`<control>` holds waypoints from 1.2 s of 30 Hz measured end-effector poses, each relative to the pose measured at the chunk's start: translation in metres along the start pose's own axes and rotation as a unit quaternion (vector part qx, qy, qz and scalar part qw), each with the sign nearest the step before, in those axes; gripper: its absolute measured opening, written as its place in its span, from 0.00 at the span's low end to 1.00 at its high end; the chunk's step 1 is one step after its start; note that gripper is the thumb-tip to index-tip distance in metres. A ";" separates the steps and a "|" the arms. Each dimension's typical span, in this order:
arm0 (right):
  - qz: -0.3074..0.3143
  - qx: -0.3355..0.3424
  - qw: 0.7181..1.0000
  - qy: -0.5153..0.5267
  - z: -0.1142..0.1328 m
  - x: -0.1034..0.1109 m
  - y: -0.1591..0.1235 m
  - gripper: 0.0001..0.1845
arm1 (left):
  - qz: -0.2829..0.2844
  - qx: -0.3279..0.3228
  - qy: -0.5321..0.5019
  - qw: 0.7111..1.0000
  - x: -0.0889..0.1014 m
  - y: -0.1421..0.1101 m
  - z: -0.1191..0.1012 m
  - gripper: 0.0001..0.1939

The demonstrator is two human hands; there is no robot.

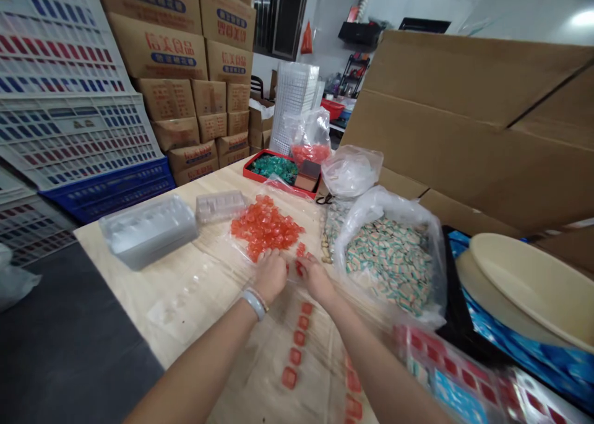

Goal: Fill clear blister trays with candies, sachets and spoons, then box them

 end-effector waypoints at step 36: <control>0.038 0.074 0.783 0.616 0.060 0.015 -0.083 0.13 | -0.115 -0.047 -0.533 0.837 0.010 -0.080 -0.004 0.10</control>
Point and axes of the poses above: each hand's wrist, its own y-axis towards the middle knuckle, its own x-axis out of the back of the hand, z = x × y, the point moved 6 cm from there along y, towards the middle knuckle, and after that the axes turned 14 degrees about z, right-handed, at the moved point
